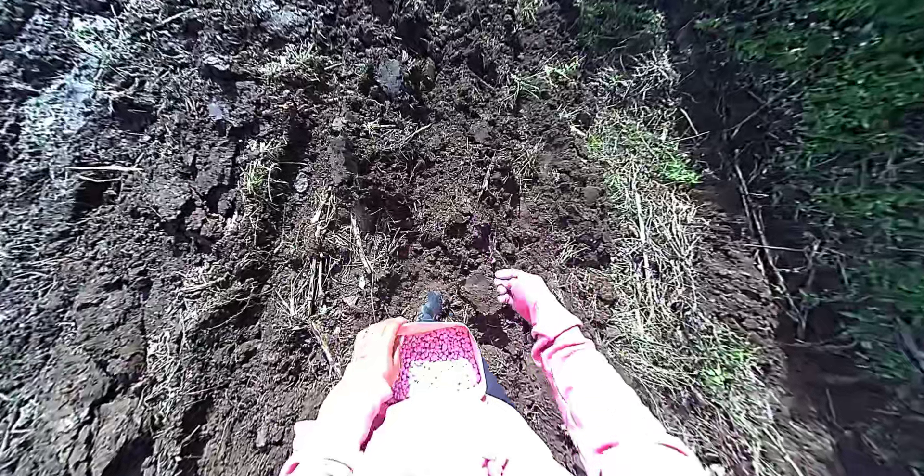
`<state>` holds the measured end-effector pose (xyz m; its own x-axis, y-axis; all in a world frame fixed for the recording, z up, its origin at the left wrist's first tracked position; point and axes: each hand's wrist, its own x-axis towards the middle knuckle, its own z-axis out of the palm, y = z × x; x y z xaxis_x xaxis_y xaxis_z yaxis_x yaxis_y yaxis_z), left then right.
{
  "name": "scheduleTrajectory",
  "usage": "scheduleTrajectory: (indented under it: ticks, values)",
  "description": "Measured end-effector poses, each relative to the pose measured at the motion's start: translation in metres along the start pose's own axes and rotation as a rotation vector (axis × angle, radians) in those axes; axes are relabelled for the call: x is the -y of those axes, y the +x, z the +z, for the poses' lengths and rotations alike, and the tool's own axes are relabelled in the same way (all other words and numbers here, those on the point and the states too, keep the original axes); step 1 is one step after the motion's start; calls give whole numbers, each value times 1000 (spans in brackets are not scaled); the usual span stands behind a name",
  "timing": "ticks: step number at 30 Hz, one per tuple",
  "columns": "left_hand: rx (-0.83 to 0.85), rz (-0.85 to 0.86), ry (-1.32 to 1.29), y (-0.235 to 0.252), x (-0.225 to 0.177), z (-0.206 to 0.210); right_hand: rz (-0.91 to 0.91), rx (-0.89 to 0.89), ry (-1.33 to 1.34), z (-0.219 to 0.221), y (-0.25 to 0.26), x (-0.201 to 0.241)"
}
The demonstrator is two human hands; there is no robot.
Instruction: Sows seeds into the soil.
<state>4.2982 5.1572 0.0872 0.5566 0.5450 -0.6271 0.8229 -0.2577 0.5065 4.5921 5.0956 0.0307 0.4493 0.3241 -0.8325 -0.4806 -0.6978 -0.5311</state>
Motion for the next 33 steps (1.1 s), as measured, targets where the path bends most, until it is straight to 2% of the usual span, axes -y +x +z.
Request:
scheduleTrajectory:
  ticks: [3, 7, 10, 13, 16, 20, 29, 33]
  values:
    - [69, -18, 55, 28, -27, -9, 133, 5, -14, -25, 1, -31]
    - [102, 33, 108, 48, -48, -9, 167, 7, -120, -41, -1, -42]
    - [85, 88, 121, 54, -59, -9, 96, 103, -182, -31, 1, -21]
    - [66, 137, 121, 57, -70, -6, 10, 233, -224, -4, 2, 18]
    - [85, 185, 137, 66, -79, -11, -66, 269, -249, 15, 1, 52]
    - [37, 254, 122, 77, -85, -17, -90, 223, -213, 9, 6, 59]
    - [-94, 276, 13, 83, -64, -6, 17, 114, -202, -11, 20, 25]
    - [17, 415, 41, 96, -93, -4, -12, -7, -132, -38, 6, 20]
